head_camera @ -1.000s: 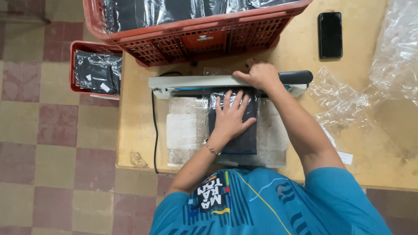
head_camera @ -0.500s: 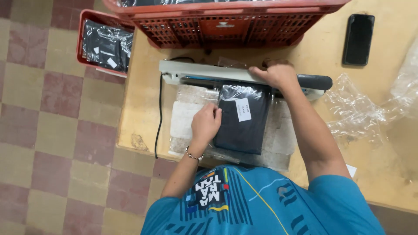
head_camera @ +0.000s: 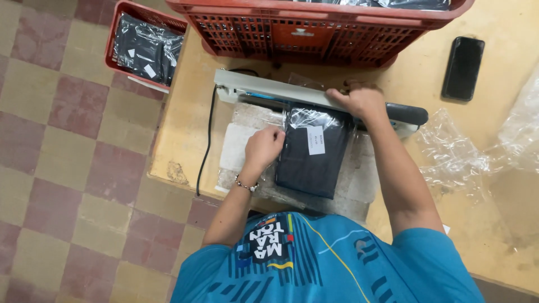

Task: The person places black folded items into clear plastic bags, inserts small white labels, and seals each bag using a heat sealer. Sealed packages are then placed into a red basket. The process is repeated for multiple items.

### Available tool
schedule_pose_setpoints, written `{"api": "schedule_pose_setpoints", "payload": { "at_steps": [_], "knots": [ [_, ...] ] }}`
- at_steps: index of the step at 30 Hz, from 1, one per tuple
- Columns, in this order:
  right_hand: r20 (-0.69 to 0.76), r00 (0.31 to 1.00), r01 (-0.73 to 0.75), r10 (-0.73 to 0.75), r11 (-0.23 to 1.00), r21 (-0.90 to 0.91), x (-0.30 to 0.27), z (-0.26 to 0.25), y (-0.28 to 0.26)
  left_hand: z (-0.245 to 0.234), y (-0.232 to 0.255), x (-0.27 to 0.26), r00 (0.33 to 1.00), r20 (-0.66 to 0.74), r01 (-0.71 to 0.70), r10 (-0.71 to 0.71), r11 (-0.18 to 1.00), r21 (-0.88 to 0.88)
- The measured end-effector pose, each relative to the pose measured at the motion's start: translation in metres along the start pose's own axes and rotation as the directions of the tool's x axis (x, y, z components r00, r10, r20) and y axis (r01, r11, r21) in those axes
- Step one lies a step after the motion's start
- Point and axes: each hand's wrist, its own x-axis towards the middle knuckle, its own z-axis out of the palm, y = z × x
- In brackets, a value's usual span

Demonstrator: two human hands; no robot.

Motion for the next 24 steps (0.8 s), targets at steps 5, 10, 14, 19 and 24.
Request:
{"api": "schedule_pose_setpoints", "payload": {
  "at_steps": [5, 10, 14, 19, 24],
  "knots": [
    [-0.111, 0.992, 0.066, -0.065, 0.998, 0.012, 0.005, 0.009, 0.01, 0.004, 0.006, -0.002, 0.996, -0.088, -0.028, 0.019, 0.995, -0.1],
    [-0.148, 0.987, 0.075, -0.07, 0.997, 0.027, 0.002, 0.009, 0.009, 0.02, -0.003, 0.013, 0.998, -0.02, 0.046, -0.058, 0.921, -0.386],
    [-0.131, 0.989, 0.068, -0.061, 0.996, 0.054, 0.002, 0.01, 0.009, -0.014, 0.045, -0.007, 0.985, 0.137, 0.161, -0.101, 0.821, -0.548],
    [-0.149, 0.986, 0.078, -0.069, 0.995, 0.055, 0.0, 0.009, 0.01, -0.022, 0.069, -0.011, 0.973, 0.226, 0.16, -0.042, 0.828, -0.537],
    [-0.128, 0.99, 0.071, -0.064, 0.996, 0.051, 0.002, 0.007, 0.01, 0.023, 0.059, 0.006, 0.959, 0.264, 0.281, -0.103, 0.451, -0.847]
  ]
}}
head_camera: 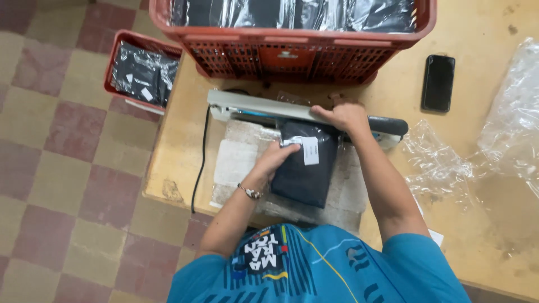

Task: The person places black folded items into clear plastic bags, inserts small white labels, and seals each bag using a heat sealer. Sealed packages are then placed into a red basket. The process is repeated for multiple items.

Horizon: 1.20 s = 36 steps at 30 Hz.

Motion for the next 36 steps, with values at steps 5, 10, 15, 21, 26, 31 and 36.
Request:
{"api": "schedule_pose_setpoints", "payload": {
  "at_steps": [5, 10, 15, 21, 26, 31, 36],
  "knots": [
    [0.049, 0.998, -0.036, 0.034, 0.998, 0.048, -0.005, -0.005, -0.003, 0.002, 0.008, -0.016, 0.999, -0.033, -0.041, 0.043, 0.998, 0.044],
    [0.07, 0.997, -0.035, 0.031, 0.998, 0.055, -0.009, -0.012, -0.005, 0.003, 0.005, -0.014, 0.993, -0.091, -0.062, 0.071, 0.993, 0.097],
    [0.047, 0.999, -0.017, 0.016, 1.0, 0.024, -0.01, -0.01, -0.005, 0.008, 0.011, -0.022, 0.989, -0.139, -0.035, 0.048, 0.995, 0.098],
    [0.015, 1.0, 0.002, -0.002, 1.0, 0.023, -0.011, -0.008, -0.003, 0.01, 0.01, -0.019, 0.982, -0.18, -0.04, 0.054, 0.996, 0.077],
    [0.004, 1.0, 0.006, -0.006, 0.999, 0.033, -0.01, -0.006, -0.002, 0.008, 0.006, -0.015, 0.979, -0.2, -0.028, 0.043, 0.997, 0.078],
    [0.012, 1.0, 0.002, -0.002, 1.0, 0.024, -0.007, -0.003, 0.0, 0.005, 0.006, -0.017, 0.983, -0.182, -0.018, 0.038, 0.994, 0.11],
    [0.012, 1.0, 0.0, 0.0, 1.0, 0.013, -0.01, -0.007, -0.001, 0.009, 0.035, -0.042, 0.988, -0.15, -0.045, 0.048, 0.999, 0.023]
  ]
}}
